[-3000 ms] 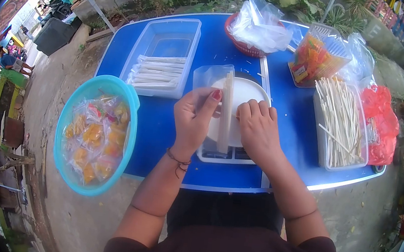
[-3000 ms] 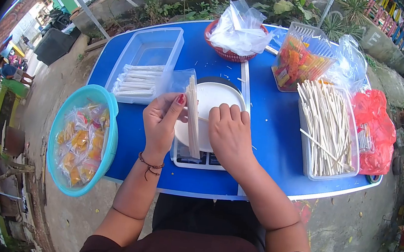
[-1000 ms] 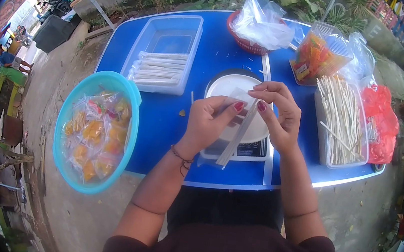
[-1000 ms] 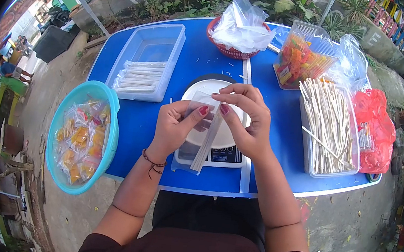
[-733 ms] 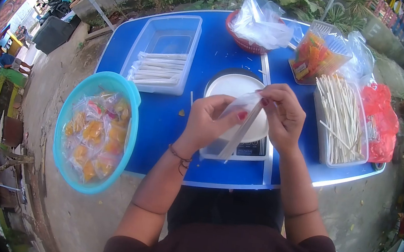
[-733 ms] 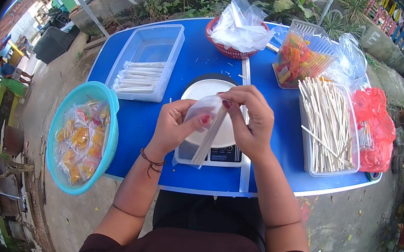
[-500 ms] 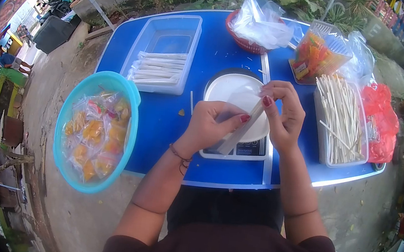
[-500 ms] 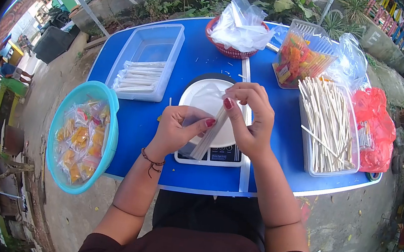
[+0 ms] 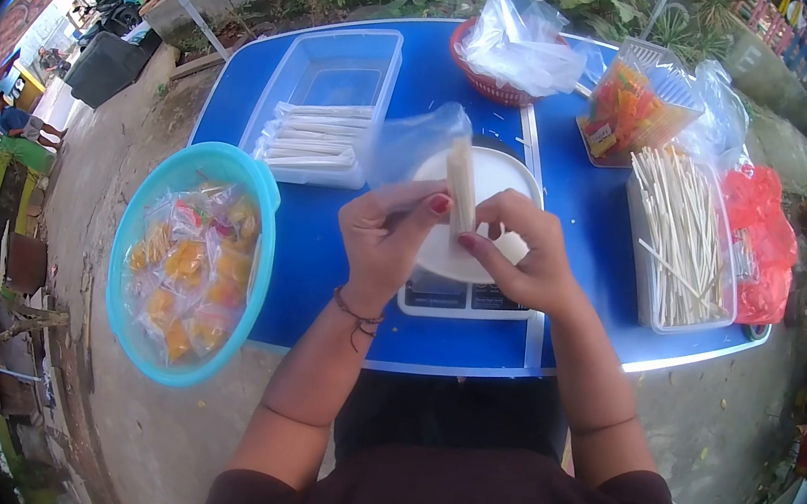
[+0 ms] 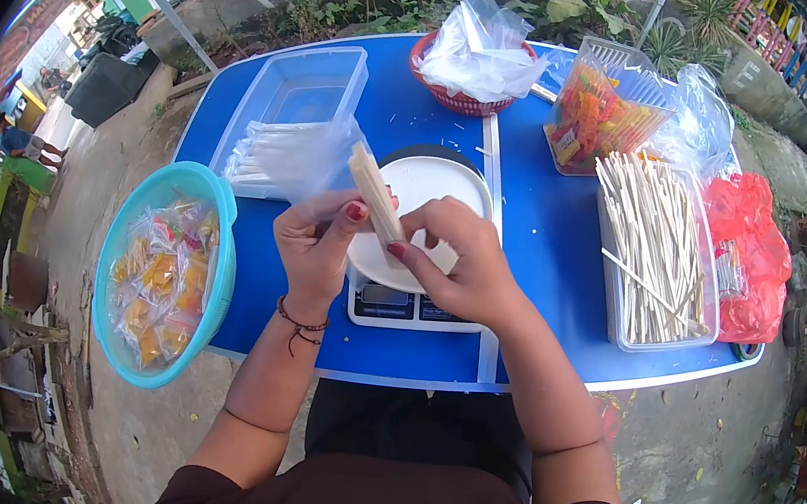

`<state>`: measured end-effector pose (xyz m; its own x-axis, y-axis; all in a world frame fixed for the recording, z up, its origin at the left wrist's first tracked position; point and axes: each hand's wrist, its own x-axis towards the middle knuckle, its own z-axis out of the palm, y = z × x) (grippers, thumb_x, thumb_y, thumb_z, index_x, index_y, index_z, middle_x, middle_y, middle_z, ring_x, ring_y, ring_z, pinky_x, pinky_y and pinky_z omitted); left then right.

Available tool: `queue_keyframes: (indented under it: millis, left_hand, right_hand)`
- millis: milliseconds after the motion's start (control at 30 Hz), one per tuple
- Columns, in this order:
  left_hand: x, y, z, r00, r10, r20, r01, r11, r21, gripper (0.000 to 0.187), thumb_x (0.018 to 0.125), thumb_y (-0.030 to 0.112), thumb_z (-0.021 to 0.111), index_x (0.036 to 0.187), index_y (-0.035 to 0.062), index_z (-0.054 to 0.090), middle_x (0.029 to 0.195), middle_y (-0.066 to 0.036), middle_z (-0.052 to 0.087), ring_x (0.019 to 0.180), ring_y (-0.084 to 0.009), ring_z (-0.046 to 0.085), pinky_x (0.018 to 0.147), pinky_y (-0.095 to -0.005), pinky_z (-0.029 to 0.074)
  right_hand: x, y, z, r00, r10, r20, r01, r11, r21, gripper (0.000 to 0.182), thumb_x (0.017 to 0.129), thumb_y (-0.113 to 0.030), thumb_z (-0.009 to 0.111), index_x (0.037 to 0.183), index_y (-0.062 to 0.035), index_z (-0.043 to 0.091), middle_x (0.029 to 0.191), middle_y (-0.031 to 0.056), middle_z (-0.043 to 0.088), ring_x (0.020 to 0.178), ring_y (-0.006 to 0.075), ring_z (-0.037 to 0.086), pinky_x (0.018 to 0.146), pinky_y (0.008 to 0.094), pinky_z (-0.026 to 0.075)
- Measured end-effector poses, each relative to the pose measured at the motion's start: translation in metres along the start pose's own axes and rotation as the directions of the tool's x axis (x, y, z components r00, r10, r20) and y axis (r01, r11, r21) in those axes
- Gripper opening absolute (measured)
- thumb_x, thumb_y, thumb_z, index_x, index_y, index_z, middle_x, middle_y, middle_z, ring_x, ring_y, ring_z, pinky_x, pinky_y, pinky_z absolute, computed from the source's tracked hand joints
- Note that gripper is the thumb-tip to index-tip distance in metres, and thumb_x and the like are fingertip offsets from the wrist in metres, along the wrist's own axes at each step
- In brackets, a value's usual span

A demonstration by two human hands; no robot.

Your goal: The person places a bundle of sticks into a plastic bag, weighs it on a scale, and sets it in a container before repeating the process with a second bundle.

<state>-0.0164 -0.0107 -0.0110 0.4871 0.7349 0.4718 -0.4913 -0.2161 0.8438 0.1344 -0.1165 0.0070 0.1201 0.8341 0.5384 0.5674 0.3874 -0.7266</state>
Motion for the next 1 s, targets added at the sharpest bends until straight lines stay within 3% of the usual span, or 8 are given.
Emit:
queue_keyframes:
  millis: [67,167,367,567,667,767,867,1000]
  left_hand:
    - [0.000,-0.008,-0.003,0.995,0.103,0.014,-0.104,0.993,0.060,0.021,0.093,0.012,0.068,0.107,-0.0042,0.068,0.092,-0.012,0.073,0.084,-0.0166,0.070,0.077,-0.0273,0.056]
    - [0.001,0.010,0.007,0.999,0.038,0.020,-0.037,0.999,-0.037,0.021,0.091,0.009,0.070,0.107,-0.0043,0.068,0.095,-0.012,0.073,0.085,-0.0146,0.069,0.076,-0.0252,0.054]
    - [0.005,0.009,0.006,0.992,-0.107,0.064,0.103,0.993,0.066,0.020,0.088,0.006,0.072,0.105,-0.0041,0.069,0.095,-0.011,0.073,0.084,-0.0114,0.068,0.074,-0.0218,0.053]
    - [0.003,0.006,0.004,0.991,-0.122,0.052,0.117,0.989,0.091,0.017,0.088,0.001,0.070,0.104,-0.0022,0.071,0.099,-0.009,0.072,0.089,-0.0121,0.067,0.081,-0.0247,0.052]
    - [0.003,0.004,0.008,0.998,-0.034,0.059,0.030,0.998,0.059,0.018,0.088,0.002,0.070,0.105,-0.0035,0.067,0.091,-0.011,0.073,0.082,-0.0104,0.068,0.071,-0.0196,0.052]
    - [0.004,0.007,0.007,0.993,-0.102,0.062,0.096,0.991,0.094,0.018,0.087,0.001,0.071,0.105,-0.0033,0.067,0.091,-0.010,0.072,0.080,-0.0095,0.068,0.069,-0.0194,0.052]
    - [0.003,0.007,0.006,0.988,-0.145,0.053,0.139,0.984,0.112,0.018,0.086,0.001,0.072,0.103,-0.0024,0.068,0.098,-0.009,0.072,0.091,-0.0128,0.068,0.083,-0.0262,0.053]
    - [0.003,0.006,0.007,0.987,-0.152,0.050,0.148,0.985,0.087,0.019,0.086,0.001,0.073,0.104,-0.0029,0.069,0.098,-0.009,0.072,0.090,-0.0130,0.068,0.083,-0.0262,0.053]
  right_hand:
    - [-0.002,0.000,0.006,0.999,-0.001,-0.042,0.000,1.000,-0.003,0.015,0.080,-0.002,0.073,0.092,-0.0011,0.064,0.083,0.0080,0.063,0.069,0.0163,0.057,0.061,0.0293,0.045]
    - [-0.001,0.003,0.008,0.991,-0.026,-0.128,0.024,1.000,-0.018,0.013,0.081,-0.001,0.073,0.091,-0.0009,0.063,0.080,0.0076,0.063,0.065,0.0162,0.056,0.058,0.0288,0.045]
    - [0.002,-0.001,0.003,0.976,-0.052,-0.210,0.033,0.995,-0.094,0.014,0.082,0.003,0.070,0.094,-0.0002,0.064,0.081,0.0079,0.063,0.065,0.0162,0.056,0.058,0.0272,0.045]
    - [-0.001,0.006,0.005,0.965,-0.061,-0.255,0.037,0.994,-0.100,0.016,0.081,-0.001,0.071,0.095,-0.0007,0.065,0.082,0.0086,0.064,0.067,0.0171,0.058,0.058,0.0278,0.045]
    - [0.000,0.006,0.005,0.944,-0.125,-0.306,0.089,0.988,-0.127,0.016,0.080,0.001,0.071,0.095,-0.0006,0.065,0.083,0.0089,0.064,0.067,0.0172,0.058,0.059,0.0278,0.045]
    - [0.003,0.001,0.005,0.937,-0.117,-0.329,0.075,0.988,-0.138,0.017,0.080,0.005,0.070,0.095,0.0000,0.064,0.083,0.0092,0.064,0.067,0.0175,0.058,0.059,0.0278,0.046]
    - [0.001,0.003,0.002,0.950,-0.084,-0.302,0.045,0.990,-0.132,0.017,0.079,0.006,0.069,0.095,0.0001,0.064,0.083,0.0096,0.064,0.068,0.0181,0.058,0.061,0.0285,0.046]
    - [-0.002,0.008,0.005,0.950,-0.080,-0.302,0.043,0.991,-0.127,0.018,0.079,0.005,0.070,0.096,-0.0002,0.064,0.084,0.0102,0.063,0.069,0.0188,0.059,0.063,0.0295,0.047]
